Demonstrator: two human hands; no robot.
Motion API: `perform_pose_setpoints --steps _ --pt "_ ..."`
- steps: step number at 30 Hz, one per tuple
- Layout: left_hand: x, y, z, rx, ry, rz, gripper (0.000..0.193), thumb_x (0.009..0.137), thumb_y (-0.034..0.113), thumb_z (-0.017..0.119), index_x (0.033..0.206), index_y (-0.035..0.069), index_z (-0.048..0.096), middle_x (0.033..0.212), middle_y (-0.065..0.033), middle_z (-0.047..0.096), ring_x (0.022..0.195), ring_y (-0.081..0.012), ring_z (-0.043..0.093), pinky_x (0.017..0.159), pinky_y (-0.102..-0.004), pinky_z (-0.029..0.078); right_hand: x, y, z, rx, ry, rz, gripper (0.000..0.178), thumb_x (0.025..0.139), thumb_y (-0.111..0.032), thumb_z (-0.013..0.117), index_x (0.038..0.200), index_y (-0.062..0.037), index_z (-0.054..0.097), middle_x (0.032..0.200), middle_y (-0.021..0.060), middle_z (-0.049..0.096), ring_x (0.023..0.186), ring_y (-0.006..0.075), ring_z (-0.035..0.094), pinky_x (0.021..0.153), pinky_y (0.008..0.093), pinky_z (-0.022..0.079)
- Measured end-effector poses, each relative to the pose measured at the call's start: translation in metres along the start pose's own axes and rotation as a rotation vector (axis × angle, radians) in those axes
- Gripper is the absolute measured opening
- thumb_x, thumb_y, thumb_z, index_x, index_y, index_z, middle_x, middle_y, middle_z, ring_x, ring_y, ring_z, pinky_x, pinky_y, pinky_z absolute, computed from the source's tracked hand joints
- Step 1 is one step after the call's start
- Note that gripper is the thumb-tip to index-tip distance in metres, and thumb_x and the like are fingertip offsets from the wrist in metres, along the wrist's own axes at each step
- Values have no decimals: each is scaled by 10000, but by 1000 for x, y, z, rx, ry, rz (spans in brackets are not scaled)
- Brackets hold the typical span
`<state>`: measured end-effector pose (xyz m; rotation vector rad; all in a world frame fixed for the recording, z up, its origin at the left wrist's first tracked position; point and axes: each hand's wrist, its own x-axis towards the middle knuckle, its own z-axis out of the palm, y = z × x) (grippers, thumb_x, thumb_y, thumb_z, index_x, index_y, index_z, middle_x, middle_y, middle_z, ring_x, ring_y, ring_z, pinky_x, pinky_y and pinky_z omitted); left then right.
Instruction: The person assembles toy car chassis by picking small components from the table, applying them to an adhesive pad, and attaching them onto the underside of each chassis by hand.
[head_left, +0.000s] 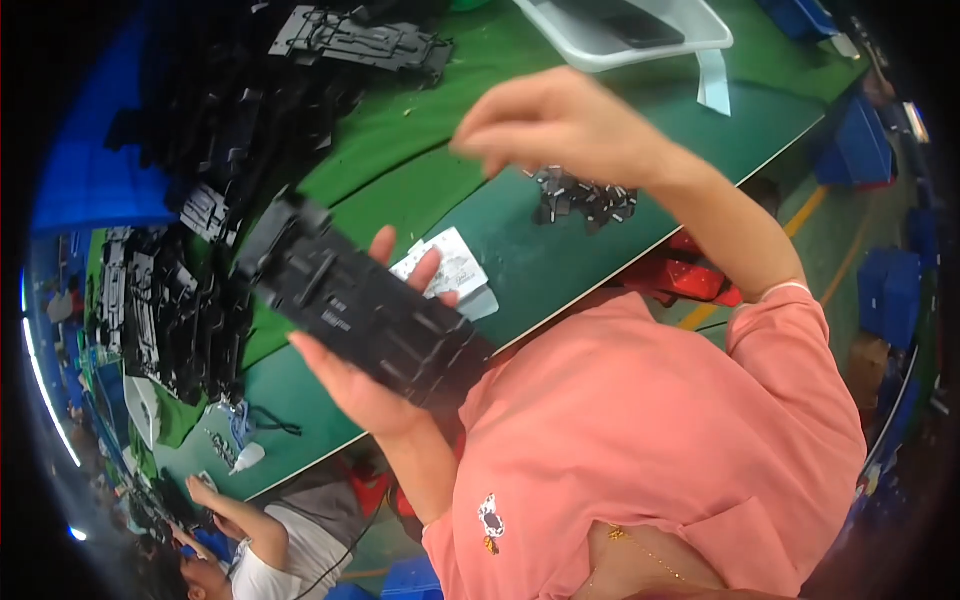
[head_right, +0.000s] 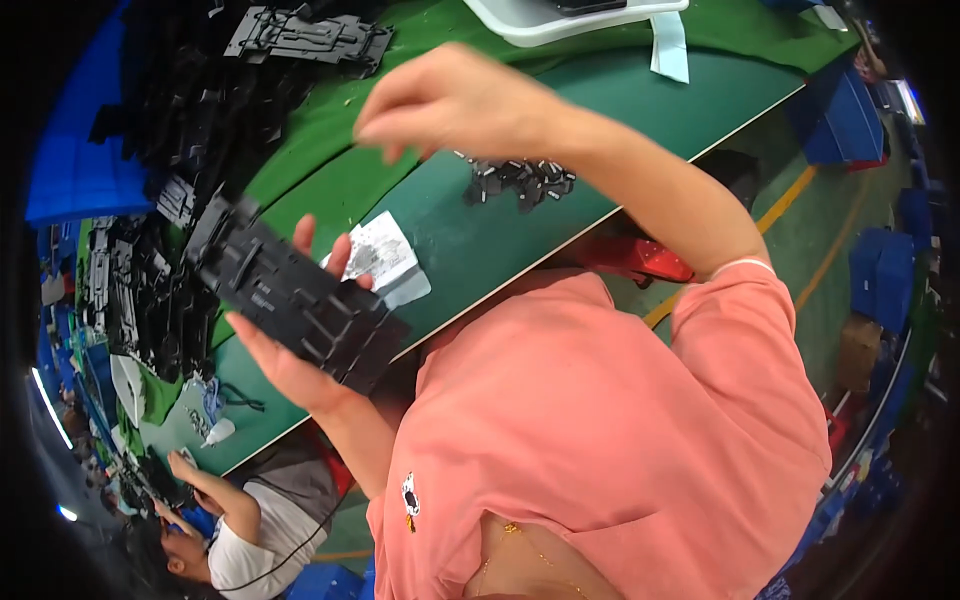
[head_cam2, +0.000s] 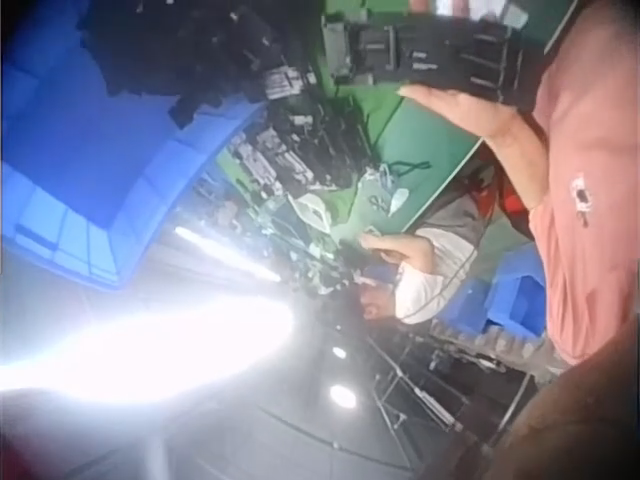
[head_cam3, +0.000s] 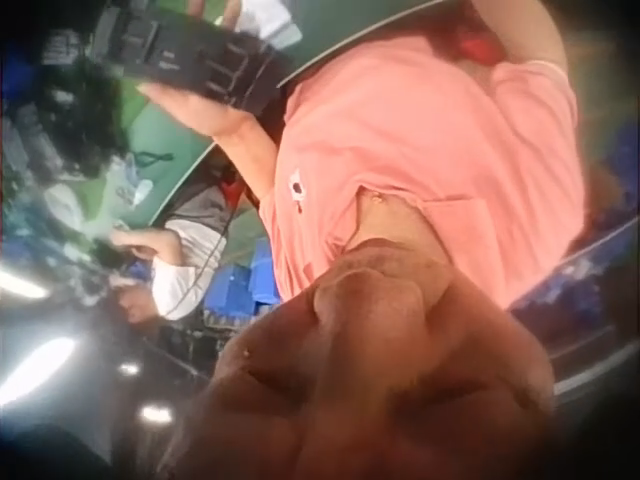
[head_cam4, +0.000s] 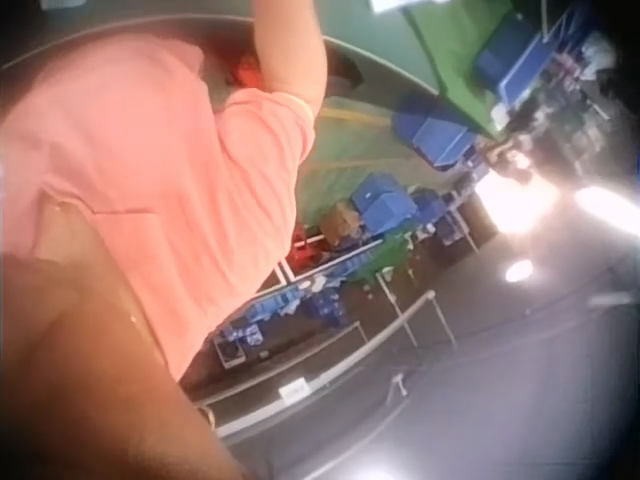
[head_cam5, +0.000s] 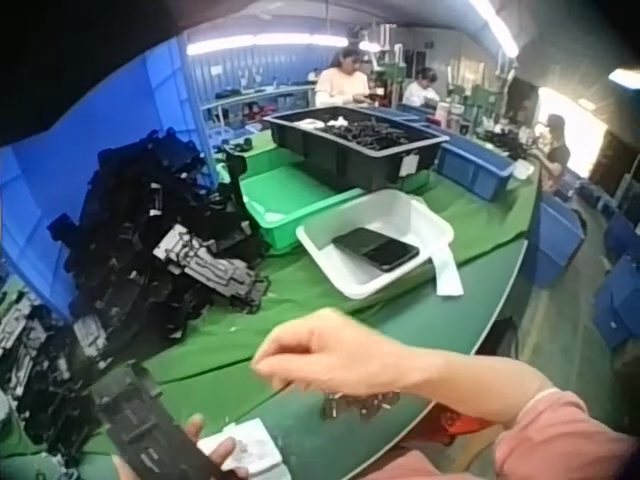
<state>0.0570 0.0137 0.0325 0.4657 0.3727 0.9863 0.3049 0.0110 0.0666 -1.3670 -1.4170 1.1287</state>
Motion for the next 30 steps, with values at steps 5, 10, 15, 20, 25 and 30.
perform_pose_setpoints --steps 5,10,15,20,25,30 --pt "-4 5 -19 -42 51 72 708 921 606 237 1441 126 216 1393 -256 320 1034 -416 562 815 -563 499 -28 45 -39 -486 106 22 161 856 -104 593 940 30 625 831 67 643 755 121 596 688 267 476" --pt "-3 -2 -19 -44 67 72 701 926 595 233 1431 110 239 1378 -254 344 1043 -396 561 839 -561 486 -27 60 -20 -676 66 -73 138 804 -135 609 879 -19 625 820 132 606 788 302 603 700 389 484" --pt "-3 -3 -20 -2 93 91 702 925 597 235 1426 106 248 1369 -262 352 1045 -401 559 842 -560 484 -19 65 0 -1006 52 -128 183 794 -162 632 787 14 582 789 151 590 789 318 596 700 418 488" --pt "-6 -2 -24 -4 106 104 702 925 598 238 1424 105 254 1362 -264 361 1045 -407 559 845 -561 483 -19 61 5 -1079 -50 -64 115 783 -98 585 784 15 563 766 160 578 789 322 591 694 428 487" --pt "-7 -3 -27 -40 98 99 710 924 601 238 1421 94 259 1354 -266 369 1050 -413 556 851 -570 480 -17 62 11 -1116 -5 -142 89 764 -60 549 807 16 560 757 169 574 774 319 591 679 439 484" --pt "-7 -2 -31 -47 79 97 714 923 602 241 1421 89 258 1358 -263 364 1053 -408 556 863 -571 471 -15 69 3 -1036 -10 -160 101 774 -64 568 830 20 569 755 173 573 760 338 584 680 427 484"
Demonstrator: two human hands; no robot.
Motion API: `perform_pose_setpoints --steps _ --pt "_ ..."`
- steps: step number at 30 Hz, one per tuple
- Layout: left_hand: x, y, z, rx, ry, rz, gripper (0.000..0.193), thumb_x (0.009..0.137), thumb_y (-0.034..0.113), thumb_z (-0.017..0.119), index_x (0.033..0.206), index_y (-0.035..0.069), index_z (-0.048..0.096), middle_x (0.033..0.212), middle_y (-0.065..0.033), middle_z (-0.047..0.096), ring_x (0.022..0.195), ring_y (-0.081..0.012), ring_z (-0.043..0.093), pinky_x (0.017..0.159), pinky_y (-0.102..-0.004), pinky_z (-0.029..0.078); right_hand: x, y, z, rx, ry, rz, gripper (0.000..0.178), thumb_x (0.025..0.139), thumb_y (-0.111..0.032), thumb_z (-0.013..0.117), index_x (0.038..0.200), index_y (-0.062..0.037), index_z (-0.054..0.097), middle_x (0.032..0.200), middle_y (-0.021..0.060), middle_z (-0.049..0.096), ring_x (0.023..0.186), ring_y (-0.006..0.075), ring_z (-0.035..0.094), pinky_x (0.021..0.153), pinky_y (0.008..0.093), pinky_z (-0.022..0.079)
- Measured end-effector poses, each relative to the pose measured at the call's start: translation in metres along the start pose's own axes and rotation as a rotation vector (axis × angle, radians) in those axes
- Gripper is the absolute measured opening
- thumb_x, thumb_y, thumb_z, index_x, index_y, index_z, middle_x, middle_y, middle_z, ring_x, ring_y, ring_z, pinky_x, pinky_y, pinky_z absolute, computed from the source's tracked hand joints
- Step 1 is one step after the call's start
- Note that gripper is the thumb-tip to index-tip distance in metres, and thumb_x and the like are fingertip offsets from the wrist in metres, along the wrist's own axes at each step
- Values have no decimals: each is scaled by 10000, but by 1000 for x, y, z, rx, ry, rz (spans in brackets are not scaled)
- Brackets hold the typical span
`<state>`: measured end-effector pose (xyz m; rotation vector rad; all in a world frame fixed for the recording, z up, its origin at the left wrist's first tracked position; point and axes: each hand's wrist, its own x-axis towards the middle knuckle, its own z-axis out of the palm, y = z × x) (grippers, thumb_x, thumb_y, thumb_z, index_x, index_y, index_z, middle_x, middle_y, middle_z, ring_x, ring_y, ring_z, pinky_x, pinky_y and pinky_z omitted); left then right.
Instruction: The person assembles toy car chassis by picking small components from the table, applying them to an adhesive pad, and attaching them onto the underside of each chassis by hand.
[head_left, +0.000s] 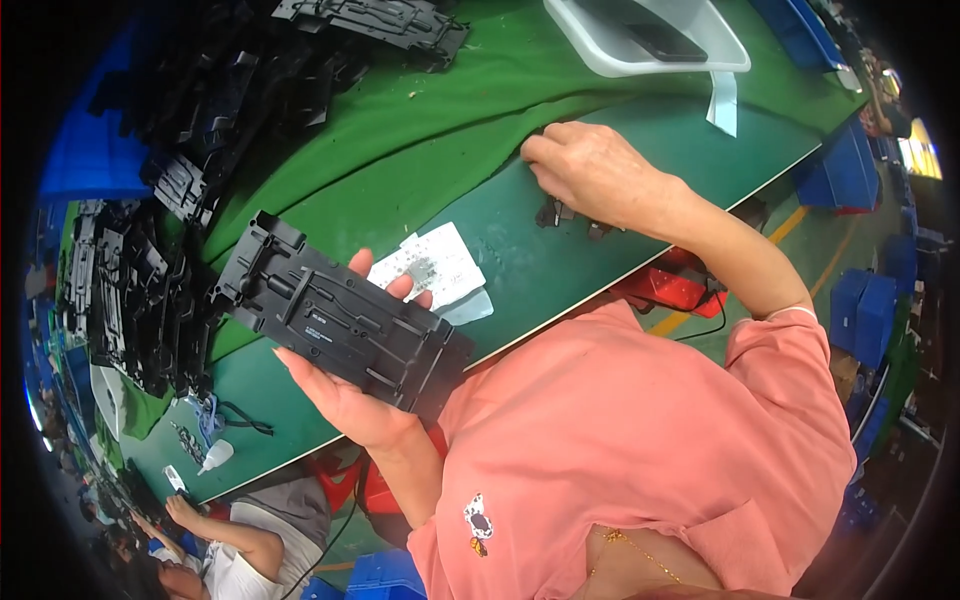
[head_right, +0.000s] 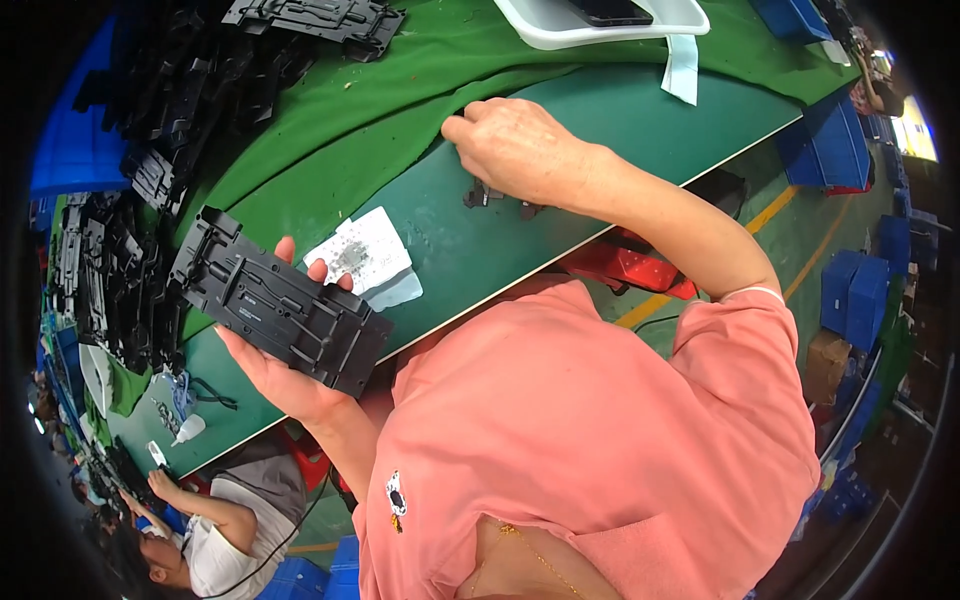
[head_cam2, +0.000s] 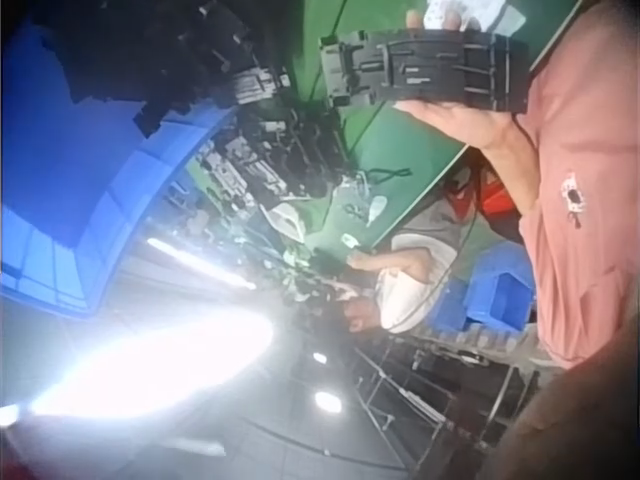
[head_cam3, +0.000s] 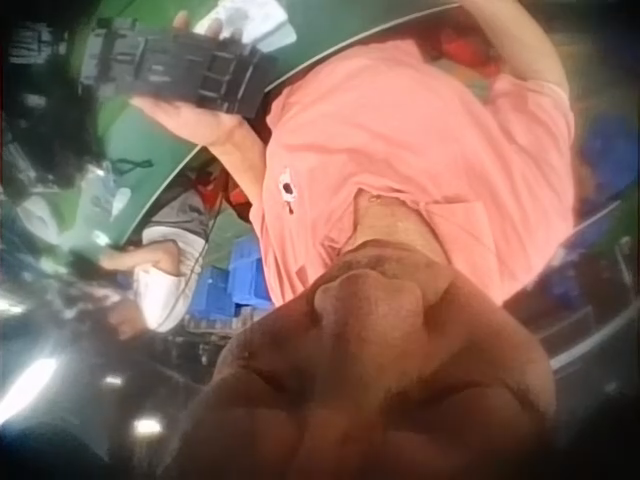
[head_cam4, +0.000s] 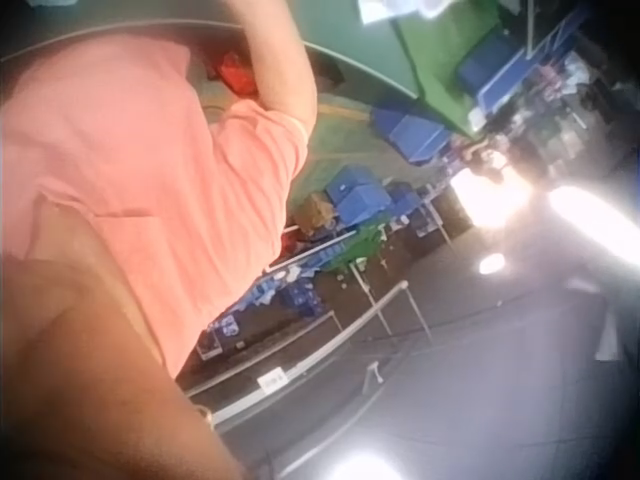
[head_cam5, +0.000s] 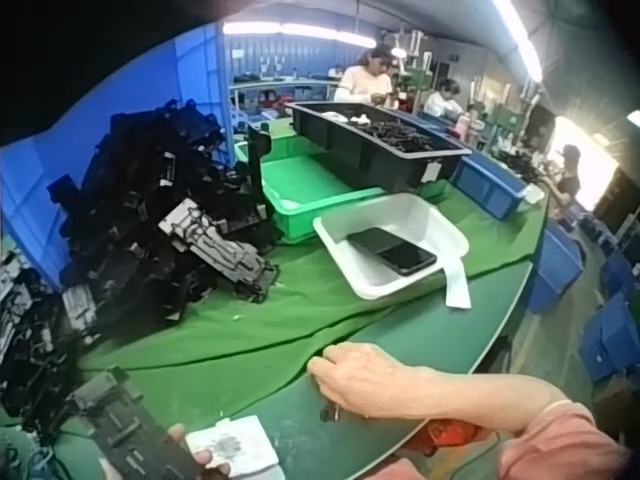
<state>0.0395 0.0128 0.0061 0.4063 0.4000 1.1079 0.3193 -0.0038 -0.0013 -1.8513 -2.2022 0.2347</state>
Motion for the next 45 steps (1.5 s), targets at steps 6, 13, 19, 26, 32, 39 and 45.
perform_pose_setpoints --steps 6,13,19,26,32,39,45 --pt "-6 4 -2 -41 10 -2 720 922 605 243 1417 82 264 1364 -251 364 1059 -400 551 878 -571 461 7 11 -15 557 -50 184 139 833 -130 622 867 4 605 759 85 604 662 206 585 597 314 478" --pt "-14 8 -8 -103 35 15 758 911 628 235 1398 50 288 1354 -241 384 1071 -398 539 874 -571 460 19 -22 -16 1193 -315 481 153 851 -137 625 926 -6 648 788 24 637 668 77 573 581 219 462" --pt "-20 15 -12 -106 121 64 775 906 636 240 1386 31 296 1356 -247 376 1069 -424 528 857 -569 471 27 -56 -14 974 -338 300 140 853 -120 620 913 5 640 784 25 634 686 74 576 578 227 450" --pt "-25 17 -16 -99 121 130 768 908 634 234 1363 21 316 1323 -244 408 1024 -410 559 831 -534 496 31 -76 24 375 82 -356 90 772 -34 641 853 -17 605 792 106 536 720 272 557 599 353 470" --pt "-29 19 -17 -53 170 159 764 912 630 219 1357 17 316 1308 -241 426 1004 -389 575 800 -508 515 35 -85 32 138 85 -457 116 702 -50 605 810 -15 578 806 91 513 783 256 547 694 362 469" --pt "-30 20 -18 -35 162 160 767 912 630 212 1352 11 319 1298 -238 439 993 -379 583 798 -491 524 40 -93 34 88 100 -526 104 713 -97 583 793 -32 566 813 74 501 793 230 532 690 337 435" --pt "-30 21 -18 -72 170 177 772 908 636 217 1346 9 330 1296 -237 443 992 -376 584 807 -486 524 37 -82 31 -14 65 -674 116 701 -112 583 793 -44 564 809 51 491 772 199 511 672 320 414"
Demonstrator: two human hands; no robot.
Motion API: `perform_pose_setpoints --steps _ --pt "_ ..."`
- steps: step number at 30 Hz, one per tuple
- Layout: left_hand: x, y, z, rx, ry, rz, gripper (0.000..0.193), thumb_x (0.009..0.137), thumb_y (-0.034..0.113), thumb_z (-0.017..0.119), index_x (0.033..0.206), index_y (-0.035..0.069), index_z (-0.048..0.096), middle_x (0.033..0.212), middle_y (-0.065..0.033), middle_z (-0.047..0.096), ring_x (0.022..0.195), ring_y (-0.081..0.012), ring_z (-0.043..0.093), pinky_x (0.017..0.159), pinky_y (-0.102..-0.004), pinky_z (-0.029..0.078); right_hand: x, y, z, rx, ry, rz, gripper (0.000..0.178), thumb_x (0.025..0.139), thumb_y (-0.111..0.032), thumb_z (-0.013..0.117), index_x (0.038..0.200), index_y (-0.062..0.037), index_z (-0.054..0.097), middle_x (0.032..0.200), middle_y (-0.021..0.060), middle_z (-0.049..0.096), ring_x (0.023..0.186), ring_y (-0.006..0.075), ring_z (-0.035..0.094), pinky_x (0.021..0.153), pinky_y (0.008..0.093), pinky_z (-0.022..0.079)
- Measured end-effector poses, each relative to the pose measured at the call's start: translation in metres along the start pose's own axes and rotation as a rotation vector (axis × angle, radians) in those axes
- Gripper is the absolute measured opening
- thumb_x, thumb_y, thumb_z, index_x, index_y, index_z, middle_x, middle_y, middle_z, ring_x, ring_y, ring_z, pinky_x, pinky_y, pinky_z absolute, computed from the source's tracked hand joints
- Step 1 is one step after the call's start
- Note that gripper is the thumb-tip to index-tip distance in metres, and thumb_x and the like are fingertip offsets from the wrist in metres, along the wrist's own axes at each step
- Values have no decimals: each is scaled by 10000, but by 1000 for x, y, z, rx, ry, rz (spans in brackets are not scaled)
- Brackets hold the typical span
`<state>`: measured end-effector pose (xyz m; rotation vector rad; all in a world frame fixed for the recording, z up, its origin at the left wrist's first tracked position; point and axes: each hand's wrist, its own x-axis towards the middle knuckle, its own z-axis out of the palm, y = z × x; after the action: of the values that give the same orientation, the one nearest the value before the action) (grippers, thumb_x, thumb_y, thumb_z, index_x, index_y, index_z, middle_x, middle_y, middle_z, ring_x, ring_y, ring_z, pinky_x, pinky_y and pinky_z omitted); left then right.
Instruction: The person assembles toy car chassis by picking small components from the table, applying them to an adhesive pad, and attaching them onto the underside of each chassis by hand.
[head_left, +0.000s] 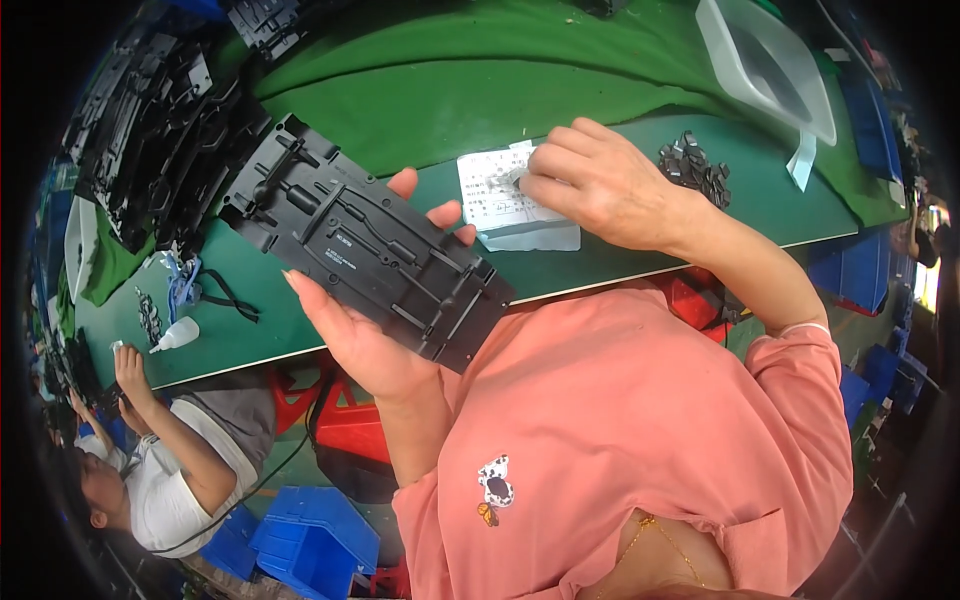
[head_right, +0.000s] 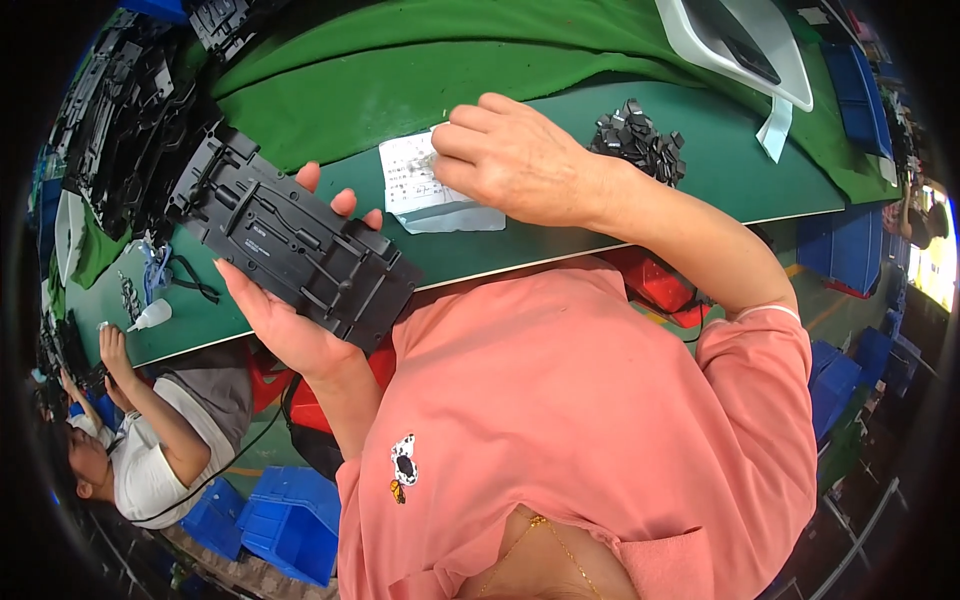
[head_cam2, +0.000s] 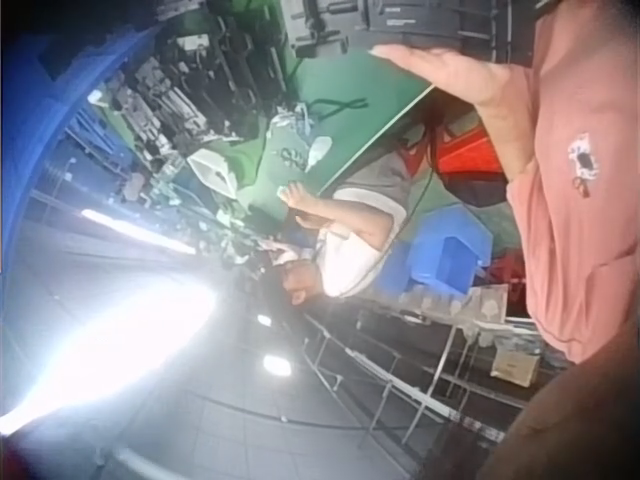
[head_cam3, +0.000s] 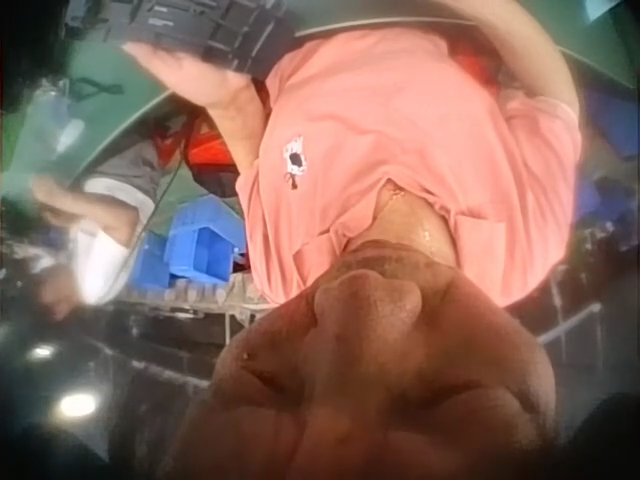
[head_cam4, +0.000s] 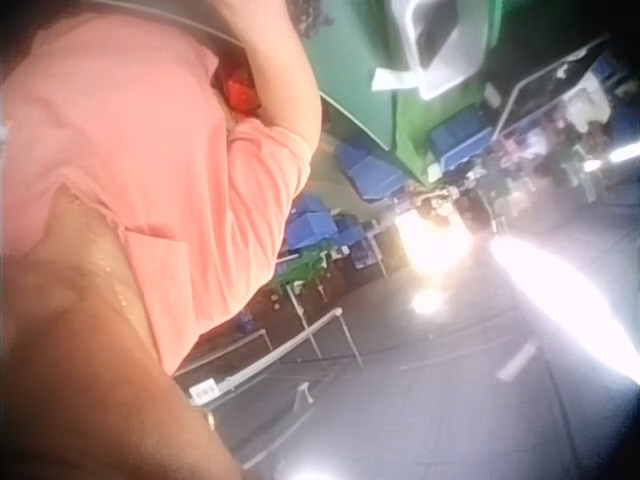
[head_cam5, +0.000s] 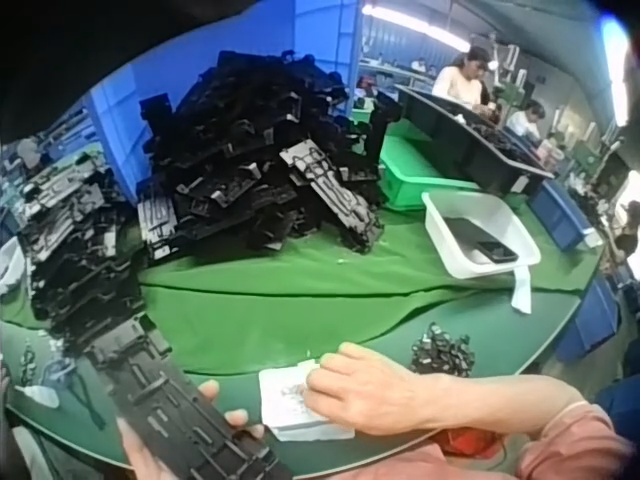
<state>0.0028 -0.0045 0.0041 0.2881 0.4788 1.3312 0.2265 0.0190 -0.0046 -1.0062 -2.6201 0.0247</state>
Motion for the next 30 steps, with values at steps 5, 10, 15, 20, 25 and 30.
perform_pose_setpoints --steps 5,10,15,20,25,30 --pt "0 2 -6 28 -31 -7 728 923 606 210 1371 40 302 1322 -242 416 1015 -375 575 819 -532 501 -3 2 -1 15 7 0 124 700 -104 579 810 -47 574 814 45 494 773 189 506 682 312 412" --pt "0 2 -6 23 -68 -9 682 940 573 207 1396 69 274 1350 -248 388 1039 -378 566 836 -576 477 0 1 0 4 3 2 137 703 -103 570 826 -44 581 835 47 503 779 189 502 693 310 412" --pt "1 0 -3 4 -73 -16 676 940 570 216 1397 75 271 1348 -244 391 1040 -380 562 840 -576 474 4 -3 -3 335 56 249 95 763 -75 609 843 -25 613 812 57 530 725 191 531 638 296 424" --pt "0 0 2 20 7 -13 737 917 618 216 1352 35 330 1311 -223 431 1033 -374 566 832 -516 499 16 1 -24 1381 -54 1055 107 818 -105 644 799 -6 612 627 -35 489 553 54 425 489 209 308" --pt "2 -2 1 -18 -9 -47 720 923 609 207 1373 57 309 1334 -219 411 1092 -378 533 868 -538 473 6 4 -21 1746 -50 1107 88 808 -82 644 770 -16 599 600 -37 463 486 37 344 448 212 232" --pt "4 -3 1 -46 -2 -54 699 928 598 209 1391 81 291 1347 -218 397 1116 -387 516 901 -545 457 5 2 -23 1821 -64 1117 96 806 -86 651 767 -16 596 610 -35 469 506 39 364 458 209 245"
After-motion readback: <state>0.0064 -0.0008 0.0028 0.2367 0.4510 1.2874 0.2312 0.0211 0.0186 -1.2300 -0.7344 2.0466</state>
